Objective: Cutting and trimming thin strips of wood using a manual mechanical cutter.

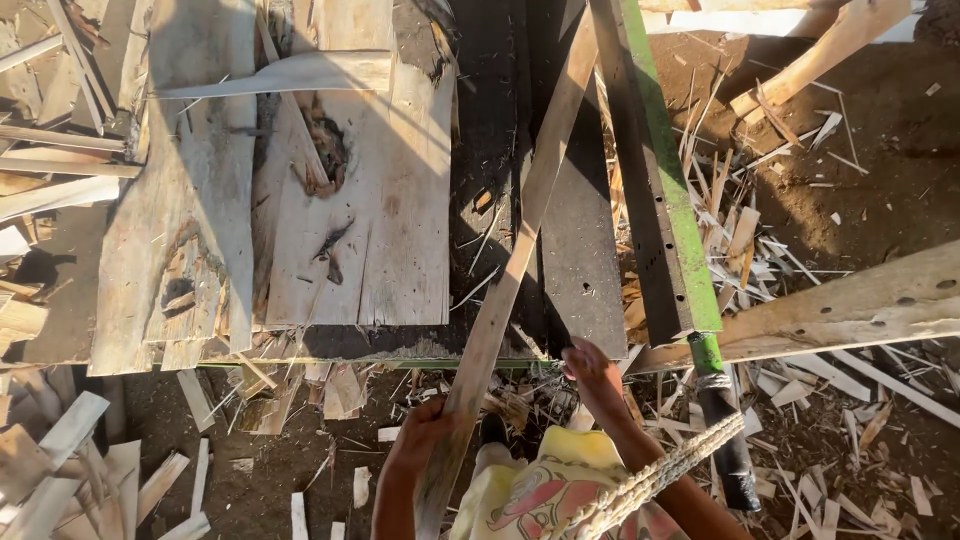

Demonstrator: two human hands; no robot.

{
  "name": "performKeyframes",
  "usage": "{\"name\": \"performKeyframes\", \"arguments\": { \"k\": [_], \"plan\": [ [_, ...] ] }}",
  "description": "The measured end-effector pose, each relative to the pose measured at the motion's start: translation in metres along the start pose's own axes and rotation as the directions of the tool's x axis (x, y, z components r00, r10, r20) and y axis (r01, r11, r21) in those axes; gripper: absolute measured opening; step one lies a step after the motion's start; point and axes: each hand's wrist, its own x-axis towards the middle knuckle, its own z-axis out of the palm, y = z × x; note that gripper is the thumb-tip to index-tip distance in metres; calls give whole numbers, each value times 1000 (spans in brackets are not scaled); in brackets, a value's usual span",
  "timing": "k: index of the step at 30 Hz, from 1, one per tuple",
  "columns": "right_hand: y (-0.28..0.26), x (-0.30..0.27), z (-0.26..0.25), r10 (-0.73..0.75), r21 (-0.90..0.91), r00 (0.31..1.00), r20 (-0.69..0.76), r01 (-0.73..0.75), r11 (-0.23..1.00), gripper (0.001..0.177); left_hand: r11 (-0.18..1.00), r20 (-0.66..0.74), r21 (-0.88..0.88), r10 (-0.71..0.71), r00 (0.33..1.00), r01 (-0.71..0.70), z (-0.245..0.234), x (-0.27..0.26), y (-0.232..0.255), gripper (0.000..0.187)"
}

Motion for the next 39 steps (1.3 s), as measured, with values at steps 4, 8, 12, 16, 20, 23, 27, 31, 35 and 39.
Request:
{"name": "performKeyframes", "arguments": {
  "k": [4,8,12,16,20,23,27,31,35,39],
  "plan": [
    [-97,12,53,-10,-366,994,-106,-29,930,75,944,-100,175,-266,959,280,-27,-58,-4,58],
    [-32,98,68,-102,-375,986,-130,46,926,72,947,-17,188,-262,965,260,-69,-74,-66,64],
    [-10,131,77,-86,1,996,-34,87,996,59,939,68,233,-275,959,253,-87,-58,-101,61],
    [-16,117,87,-96,29,994,56,95,995,38,850,-146,390,-322,935,354,-22,-39,0,51],
    [-27,109,87,-67,-22,997,41,68,997,24,877,-237,360,-244,941,318,-22,-21,-1,39],
    [-24,124,68,-544,-598,838,-38,417,685,12,906,-277,269,-253,927,327,-49,-26,-32,35],
    [-31,122,47,-614,-812,773,-161,250,527,12,960,-251,149,-194,948,235,-105,-40,-94,35],
    [-66,75,87,-499,-801,865,-48,266,537,17,873,-182,475,224,958,-114,-90,-56,-54,24],
    [-42,42,122,-352,-606,919,177,384,697,26,904,-221,404,248,943,-143,-74,-25,-46,31],
    [-39,12,144,151,-390,818,555,95,916,47,885,-26,-417,-237,971,205,-68,-1,-41,37]
  ]
}}
